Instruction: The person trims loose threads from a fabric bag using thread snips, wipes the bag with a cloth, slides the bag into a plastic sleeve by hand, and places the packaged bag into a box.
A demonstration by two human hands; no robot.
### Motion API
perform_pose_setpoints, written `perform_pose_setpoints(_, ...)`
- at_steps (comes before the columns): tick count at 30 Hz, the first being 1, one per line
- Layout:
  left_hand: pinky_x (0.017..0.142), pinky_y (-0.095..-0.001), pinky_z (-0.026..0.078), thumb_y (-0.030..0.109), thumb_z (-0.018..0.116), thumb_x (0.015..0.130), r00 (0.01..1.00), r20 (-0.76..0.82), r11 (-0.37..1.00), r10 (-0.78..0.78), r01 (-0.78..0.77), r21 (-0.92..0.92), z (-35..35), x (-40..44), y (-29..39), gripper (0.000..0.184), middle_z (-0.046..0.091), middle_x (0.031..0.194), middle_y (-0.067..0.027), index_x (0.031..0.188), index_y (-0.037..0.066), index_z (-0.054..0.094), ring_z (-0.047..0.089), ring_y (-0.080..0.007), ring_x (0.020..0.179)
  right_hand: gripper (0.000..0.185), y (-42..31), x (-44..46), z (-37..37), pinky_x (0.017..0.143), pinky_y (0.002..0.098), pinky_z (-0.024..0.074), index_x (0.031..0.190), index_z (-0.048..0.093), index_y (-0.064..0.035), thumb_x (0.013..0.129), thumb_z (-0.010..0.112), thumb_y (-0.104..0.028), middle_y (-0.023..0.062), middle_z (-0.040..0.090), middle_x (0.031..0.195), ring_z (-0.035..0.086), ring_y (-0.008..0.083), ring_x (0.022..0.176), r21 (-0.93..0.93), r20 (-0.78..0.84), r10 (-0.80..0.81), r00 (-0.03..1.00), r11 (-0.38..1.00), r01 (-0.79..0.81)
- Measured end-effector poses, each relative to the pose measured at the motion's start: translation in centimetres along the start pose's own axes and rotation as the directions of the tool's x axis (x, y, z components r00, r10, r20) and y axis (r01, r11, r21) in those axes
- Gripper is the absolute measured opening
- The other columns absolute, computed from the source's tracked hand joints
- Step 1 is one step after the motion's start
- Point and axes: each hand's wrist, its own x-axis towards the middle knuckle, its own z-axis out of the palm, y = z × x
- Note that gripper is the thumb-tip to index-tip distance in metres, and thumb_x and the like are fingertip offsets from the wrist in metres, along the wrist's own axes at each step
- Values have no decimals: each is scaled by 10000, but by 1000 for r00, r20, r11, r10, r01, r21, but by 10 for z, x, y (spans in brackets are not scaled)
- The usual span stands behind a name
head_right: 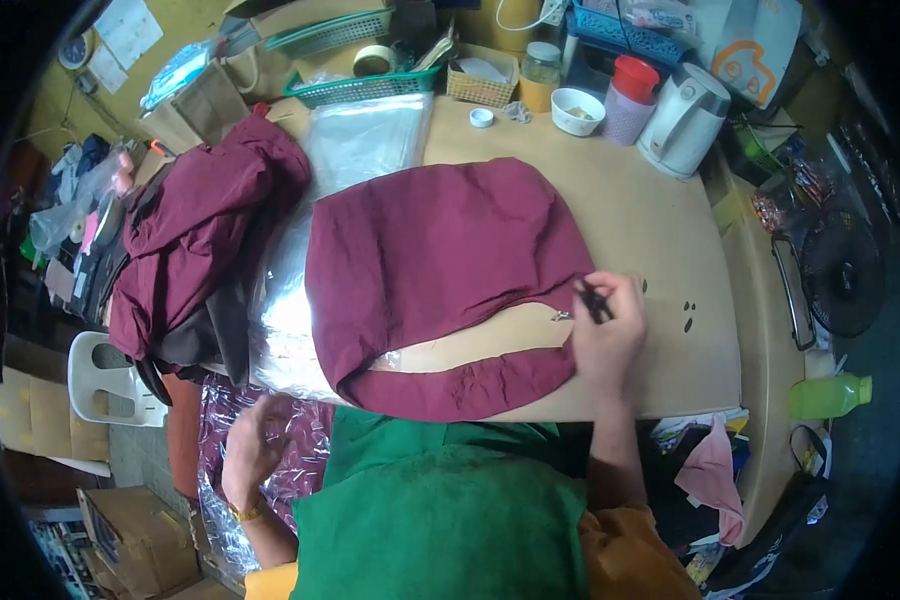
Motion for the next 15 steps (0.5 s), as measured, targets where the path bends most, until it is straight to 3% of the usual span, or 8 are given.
perform_pose_setpoints(1,699,-381,524,59,756,781,985,-166,998,42,-35,48,1,2,-1,204,675,772,-107,964,30,670,676,-274,753,247,2,4,-3,721,324,508,987,613,-24,768,685,65,99,597,919,628,239,799,75,25,222,975,972,-224)
perform_pose_setpoints(2,699,-381,524,59,756,781,985,-167,999,40,-33,43,2,6,6,204,675,772,-107,964,30,670,676,-274,753,247,-2,4,0,721,324,508,987,613,-24,768,685,65,99,597,919,628,239,799,72,28,219,975,973,-220)
perform_pose_setpoints(4,746,-398,528,37,749,778,956,-144,921,254,-285,-265,10,25,42,278,672,871,-115,1047,45,679,662,-302,819,209,-15,-1,14,710,336,516,953,655,-22,777,660,91,85,611,878,649,245,795,32,249,-247,937,968,247)
perform_pose_setpoints(6,762,-370,524,-11,729,760,825,-297,815,480,-545,-196,35,52,81,276,671,917,-112,1032,9,686,662,-309,889,196,-37,-11,33,724,377,528,953,686,-28,781,672,64,78,609,930,663,271,844,32,468,-298,832,947,321)
perform_pose_setpoints(8,752,-361,507,42,730,782,760,-356,778,544,-616,-126,68,81,100,207,658,944,-100,988,31,710,639,-278,883,243,-32,-16,56,755,410,534,1009,694,-38,782,667,46,83,603,983,663,300,876,44,575,-344,743,919,391)
perform_pose_setpoints(9,752,-361,507,42,730,782,755,-363,775,546,-620,-124,80,93,95,207,658,944,-100,988,31,710,639,-278,883,243,-23,-16,65,755,410,534,1009,694,-38,782,667,46,83,603,983,663,300,876,42,572,-349,742,916,399)
perform_pose_setpoints(11,731,-368,484,106,723,810,754,-317,810,575,-580,90,101,113,88,173,647,894,-89,975,54,714,617,-271,814,206,-6,-14,77,761,420,530,993,691,-43,804,649,28,87,594,1023,656,312,879,-30,628,-258,734,935,354)
perform_pose_setpoints(15,713,-391,479,124,678,860,792,-321,852,519,-511,117,108,121,83,94,645,858,-102,921,56,703,613,-290,782,112,1,-12,83,744,445,516,942,680,-39,833,659,-30,100,600,997,654,330,890,3,588,-328,740,915,403)
